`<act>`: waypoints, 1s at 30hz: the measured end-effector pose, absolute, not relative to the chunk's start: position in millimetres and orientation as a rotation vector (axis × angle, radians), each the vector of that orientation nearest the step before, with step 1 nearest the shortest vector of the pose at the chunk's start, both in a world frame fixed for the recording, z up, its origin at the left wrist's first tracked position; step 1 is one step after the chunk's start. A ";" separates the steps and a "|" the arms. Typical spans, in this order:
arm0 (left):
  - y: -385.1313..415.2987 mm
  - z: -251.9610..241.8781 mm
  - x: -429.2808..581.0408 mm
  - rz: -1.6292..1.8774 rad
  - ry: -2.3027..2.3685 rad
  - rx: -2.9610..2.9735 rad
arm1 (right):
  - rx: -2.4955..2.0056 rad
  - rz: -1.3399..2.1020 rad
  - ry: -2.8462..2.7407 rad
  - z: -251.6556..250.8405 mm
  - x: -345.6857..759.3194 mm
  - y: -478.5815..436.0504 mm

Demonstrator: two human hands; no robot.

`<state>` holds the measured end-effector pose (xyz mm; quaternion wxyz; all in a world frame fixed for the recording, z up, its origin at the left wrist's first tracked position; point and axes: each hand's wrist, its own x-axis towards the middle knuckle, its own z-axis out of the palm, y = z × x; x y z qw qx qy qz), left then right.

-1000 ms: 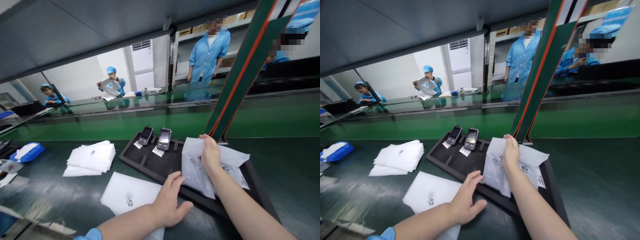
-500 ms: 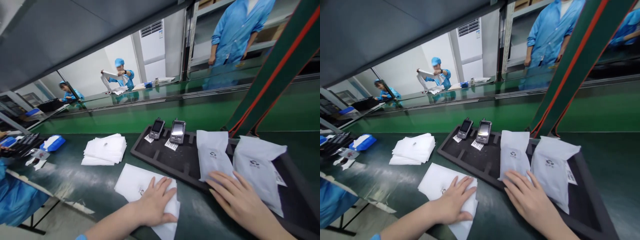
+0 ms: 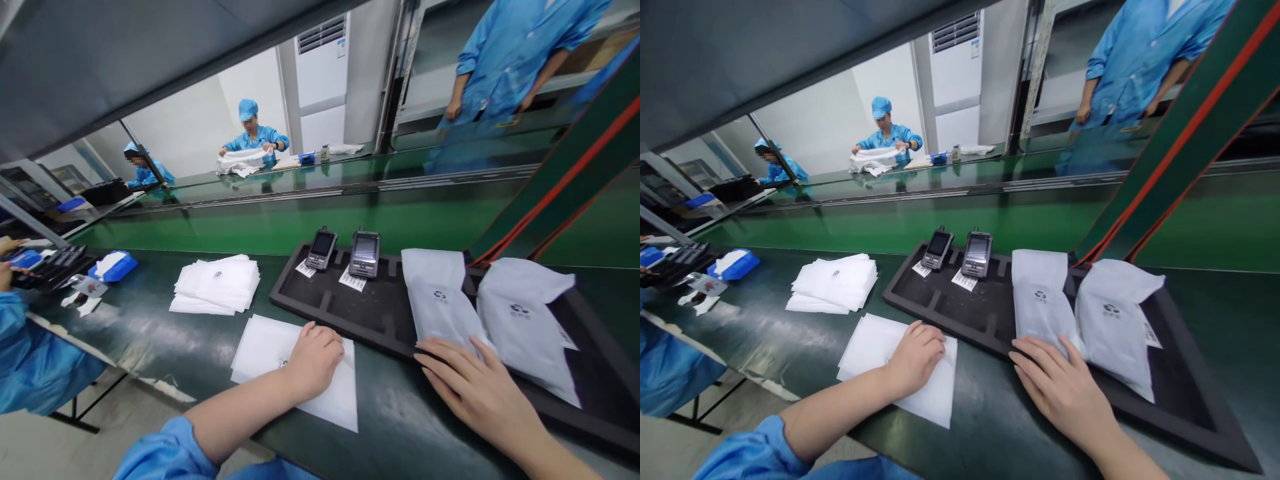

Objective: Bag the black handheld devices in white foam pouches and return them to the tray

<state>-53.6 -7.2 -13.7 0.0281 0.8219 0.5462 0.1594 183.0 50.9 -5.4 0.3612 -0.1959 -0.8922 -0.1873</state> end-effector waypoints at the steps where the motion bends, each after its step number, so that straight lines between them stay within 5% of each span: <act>1: -2.8 -12.9 -53.2 0.493 1.675 2.555 | -0.507 -0.493 -2.311 -6.3 183.5 51.4; 23: -0.1 -15.3 -49.0 0.352 1.670 2.493 | -0.542 -0.485 -2.394 -7.5 187.5 50.8; 30: -5.7 1.7 -38.7 0.412 1.542 2.542 | -0.498 -0.667 -2.403 38.7 186.1 90.7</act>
